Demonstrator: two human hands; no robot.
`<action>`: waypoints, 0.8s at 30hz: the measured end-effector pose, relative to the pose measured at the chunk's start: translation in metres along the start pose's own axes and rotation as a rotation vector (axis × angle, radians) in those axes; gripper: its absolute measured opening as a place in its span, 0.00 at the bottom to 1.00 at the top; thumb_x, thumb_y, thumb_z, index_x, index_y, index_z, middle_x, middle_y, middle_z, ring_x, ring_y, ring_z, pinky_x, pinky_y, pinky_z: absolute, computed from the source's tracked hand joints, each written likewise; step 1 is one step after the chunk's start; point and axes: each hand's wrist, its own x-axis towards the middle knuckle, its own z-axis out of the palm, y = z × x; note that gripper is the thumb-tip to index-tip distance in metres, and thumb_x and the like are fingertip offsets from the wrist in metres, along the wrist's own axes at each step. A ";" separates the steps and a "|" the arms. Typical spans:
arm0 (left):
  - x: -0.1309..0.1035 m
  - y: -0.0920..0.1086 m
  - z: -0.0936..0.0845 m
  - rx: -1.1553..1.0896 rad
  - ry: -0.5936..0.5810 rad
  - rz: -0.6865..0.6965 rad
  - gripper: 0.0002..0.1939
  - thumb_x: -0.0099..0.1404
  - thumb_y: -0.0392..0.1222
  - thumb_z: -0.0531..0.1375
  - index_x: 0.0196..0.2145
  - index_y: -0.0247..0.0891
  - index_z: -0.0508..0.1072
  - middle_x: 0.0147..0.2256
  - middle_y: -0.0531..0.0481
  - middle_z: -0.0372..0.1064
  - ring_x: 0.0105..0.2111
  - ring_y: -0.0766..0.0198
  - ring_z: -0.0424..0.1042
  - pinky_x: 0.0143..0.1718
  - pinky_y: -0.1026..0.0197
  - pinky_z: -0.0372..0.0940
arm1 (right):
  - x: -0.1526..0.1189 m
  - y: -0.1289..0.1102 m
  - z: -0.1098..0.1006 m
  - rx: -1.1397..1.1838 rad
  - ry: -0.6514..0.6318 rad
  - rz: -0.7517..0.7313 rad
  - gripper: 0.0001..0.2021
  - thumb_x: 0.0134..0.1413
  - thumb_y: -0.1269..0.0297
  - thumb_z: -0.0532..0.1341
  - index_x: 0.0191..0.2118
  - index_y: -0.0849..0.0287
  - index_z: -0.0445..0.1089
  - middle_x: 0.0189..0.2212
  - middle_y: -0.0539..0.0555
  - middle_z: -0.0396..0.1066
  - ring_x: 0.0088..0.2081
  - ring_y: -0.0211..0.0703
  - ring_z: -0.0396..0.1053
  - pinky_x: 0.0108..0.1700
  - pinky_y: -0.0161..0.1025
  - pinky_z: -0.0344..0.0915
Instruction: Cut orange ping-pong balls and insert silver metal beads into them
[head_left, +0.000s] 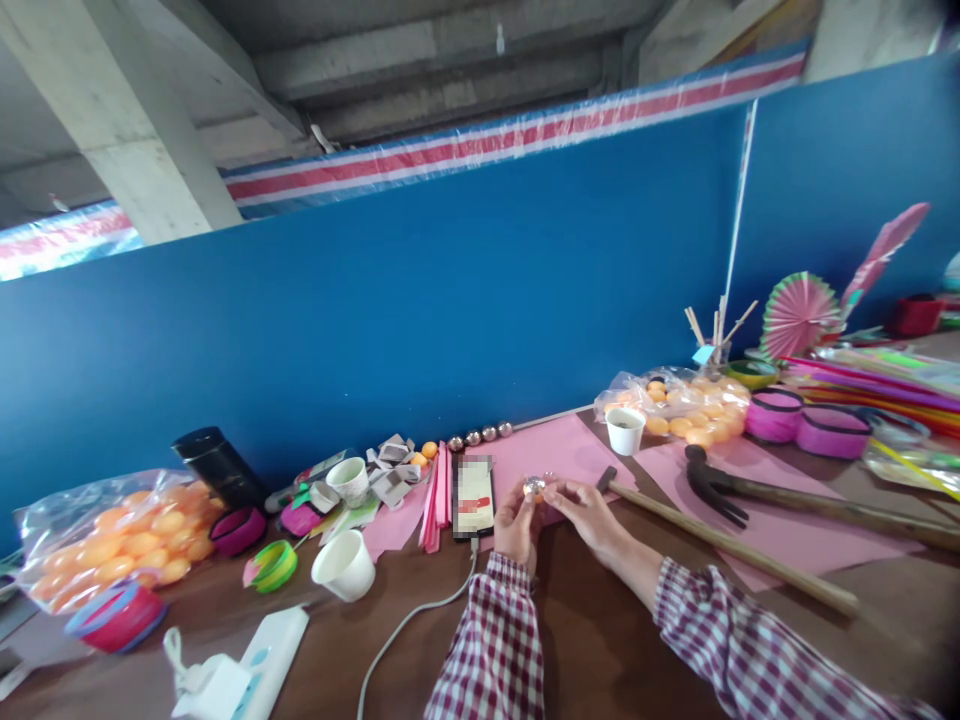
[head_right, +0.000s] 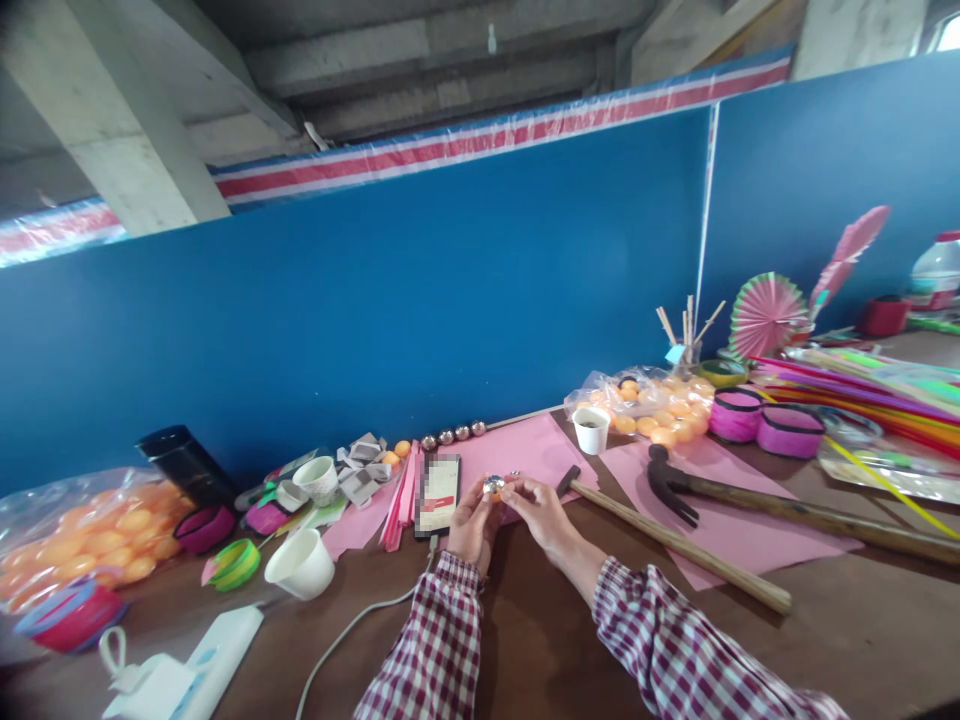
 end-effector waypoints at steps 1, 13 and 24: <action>-0.001 0.001 0.001 -0.001 0.003 -0.001 0.21 0.46 0.36 0.65 0.40 0.36 0.69 0.36 0.46 0.71 0.34 0.64 0.71 0.37 0.62 0.64 | 0.000 0.000 0.000 0.000 -0.002 -0.003 0.16 0.41 0.51 0.61 0.26 0.61 0.70 0.31 0.54 0.70 0.37 0.44 0.65 0.43 0.40 0.60; -0.003 0.001 0.003 0.049 0.026 0.008 0.22 0.45 0.38 0.66 0.39 0.35 0.69 0.35 0.45 0.71 0.33 0.64 0.71 0.36 0.63 0.64 | -0.001 -0.004 0.001 -0.024 -0.010 -0.013 0.14 0.42 0.53 0.61 0.26 0.61 0.70 0.28 0.52 0.70 0.33 0.41 0.65 0.40 0.38 0.60; -0.002 0.000 0.001 0.058 0.016 0.013 0.22 0.47 0.38 0.65 0.41 0.35 0.68 0.36 0.45 0.71 0.36 0.61 0.71 0.39 0.60 0.65 | -0.001 0.001 0.000 -0.082 -0.011 -0.024 0.14 0.43 0.54 0.60 0.26 0.61 0.69 0.28 0.52 0.70 0.33 0.40 0.65 0.39 0.37 0.60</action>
